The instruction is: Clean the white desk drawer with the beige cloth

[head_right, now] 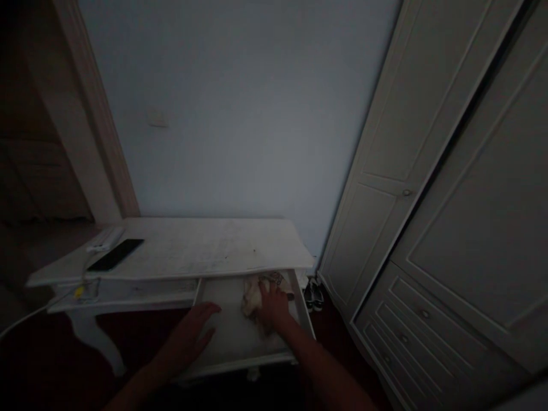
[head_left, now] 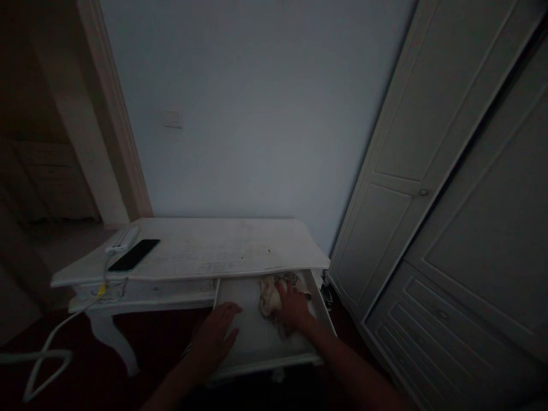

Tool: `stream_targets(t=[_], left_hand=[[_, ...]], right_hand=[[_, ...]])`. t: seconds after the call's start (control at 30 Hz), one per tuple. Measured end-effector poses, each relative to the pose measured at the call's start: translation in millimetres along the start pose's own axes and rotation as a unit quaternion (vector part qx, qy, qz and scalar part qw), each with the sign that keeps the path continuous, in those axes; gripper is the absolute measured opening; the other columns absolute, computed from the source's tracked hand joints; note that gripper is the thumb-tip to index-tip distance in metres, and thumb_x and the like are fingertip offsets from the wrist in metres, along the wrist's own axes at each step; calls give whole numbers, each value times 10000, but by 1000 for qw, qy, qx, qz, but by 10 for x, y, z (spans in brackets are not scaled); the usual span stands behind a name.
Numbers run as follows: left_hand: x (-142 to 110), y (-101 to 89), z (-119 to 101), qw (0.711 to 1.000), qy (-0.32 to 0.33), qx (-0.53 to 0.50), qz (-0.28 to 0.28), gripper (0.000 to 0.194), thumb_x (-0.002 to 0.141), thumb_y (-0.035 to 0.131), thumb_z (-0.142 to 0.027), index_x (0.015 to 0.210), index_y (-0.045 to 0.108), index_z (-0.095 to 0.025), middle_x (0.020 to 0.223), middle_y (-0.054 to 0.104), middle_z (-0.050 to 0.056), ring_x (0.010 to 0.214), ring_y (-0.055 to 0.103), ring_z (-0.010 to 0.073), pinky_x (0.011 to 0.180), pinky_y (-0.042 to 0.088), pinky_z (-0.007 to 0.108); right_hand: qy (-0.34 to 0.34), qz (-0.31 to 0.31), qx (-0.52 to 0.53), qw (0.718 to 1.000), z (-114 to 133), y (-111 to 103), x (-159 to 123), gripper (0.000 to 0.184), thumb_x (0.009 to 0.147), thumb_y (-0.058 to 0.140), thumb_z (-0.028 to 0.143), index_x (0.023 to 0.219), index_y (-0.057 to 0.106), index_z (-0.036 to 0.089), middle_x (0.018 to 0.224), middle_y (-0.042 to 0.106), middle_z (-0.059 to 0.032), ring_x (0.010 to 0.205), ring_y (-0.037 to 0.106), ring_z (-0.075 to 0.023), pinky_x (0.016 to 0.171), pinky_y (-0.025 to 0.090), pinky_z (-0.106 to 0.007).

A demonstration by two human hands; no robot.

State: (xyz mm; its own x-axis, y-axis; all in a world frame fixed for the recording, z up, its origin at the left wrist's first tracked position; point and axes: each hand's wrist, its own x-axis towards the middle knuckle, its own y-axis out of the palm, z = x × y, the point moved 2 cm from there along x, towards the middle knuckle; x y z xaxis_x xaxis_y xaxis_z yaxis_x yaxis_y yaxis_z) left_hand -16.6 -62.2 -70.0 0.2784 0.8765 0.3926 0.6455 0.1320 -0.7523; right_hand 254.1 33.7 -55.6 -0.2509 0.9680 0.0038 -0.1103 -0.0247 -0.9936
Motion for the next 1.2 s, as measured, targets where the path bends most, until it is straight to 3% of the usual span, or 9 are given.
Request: stream_targets(t=[0.17,0.3,0.4,0.53,0.73,0.83,0.97,1.03,1.2], left_hand=[[-542,100,316,983,-86,-26,-158,514,974,549,-384,1473,490,-276,1537,498,110,1421,484,308,1181,422,551],[-669,312,426,956,-173,-157,-177,588,996,478,-499,1521,416,-241,1535,513,119,1429,492,301,1204,395,546],[-666,323,426,947,-195,-190,-173,606,983,489,-544,1508,446,-245,1558,493,115,1462,450,312,1239,331,560],[-632,246,370,938,-215,-221,-160,637,952,527,-592,1483,486,-243,1546,513,114,1446,472,320,1229,349,550],[-594,238,263,918,-224,-268,-190,642,941,528,-642,1443,528,-241,1534,537,109,1449,476,306,1242,338,504],[-584,256,263,912,-231,-277,-197,636,954,492,-662,1431,547,-244,1531,545,95,1444,481,305,1250,326,504],[-596,243,294,899,-257,-285,-209,667,932,473,-711,1383,588,-233,1475,598,92,1411,517,311,1246,336,506],[-612,238,313,892,-270,-300,-205,681,907,497,-723,1379,596,-242,1464,613,81,1393,538,315,1237,355,504],[-682,334,531,875,-275,-331,-222,804,728,643,-767,1330,636,-234,1402,664,102,1306,605,377,1165,455,520]], right_hand=[[101,-85,45,990,-244,-63,229,732,854,664,434,1491,426,162,1385,558,-240,1247,583,-388,1009,419,-471],[115,-107,100,983,-12,67,392,806,801,697,459,1487,412,149,1432,520,-251,1215,598,-393,974,449,-477],[93,-91,127,983,244,100,459,822,775,731,507,1464,451,156,1448,506,-251,1241,580,-406,992,446,-495],[16,-79,154,985,688,126,457,846,723,796,524,1463,491,249,1522,451,-200,1286,549,-396,1028,439,-495],[-118,26,227,966,1434,252,364,903,582,910,470,1407,573,328,1463,524,-123,1252,580,-375,1002,483,-510],[-135,80,286,945,1453,180,279,714,660,893,408,1322,652,294,1314,652,-61,1213,614,-312,1020,488,-432],[-233,217,325,891,1308,10,30,493,769,841,401,1230,719,275,1125,728,16,1066,676,-233,931,517,-298],[-286,222,302,882,1286,-97,-125,534,784,838,410,1282,699,276,1154,715,5,1085,664,-233,958,501,-298],[-359,152,203,898,1375,-354,-458,728,757,873,444,1418,603,301,1321,592,-73,1185,576,-276,1016,465,-377]])
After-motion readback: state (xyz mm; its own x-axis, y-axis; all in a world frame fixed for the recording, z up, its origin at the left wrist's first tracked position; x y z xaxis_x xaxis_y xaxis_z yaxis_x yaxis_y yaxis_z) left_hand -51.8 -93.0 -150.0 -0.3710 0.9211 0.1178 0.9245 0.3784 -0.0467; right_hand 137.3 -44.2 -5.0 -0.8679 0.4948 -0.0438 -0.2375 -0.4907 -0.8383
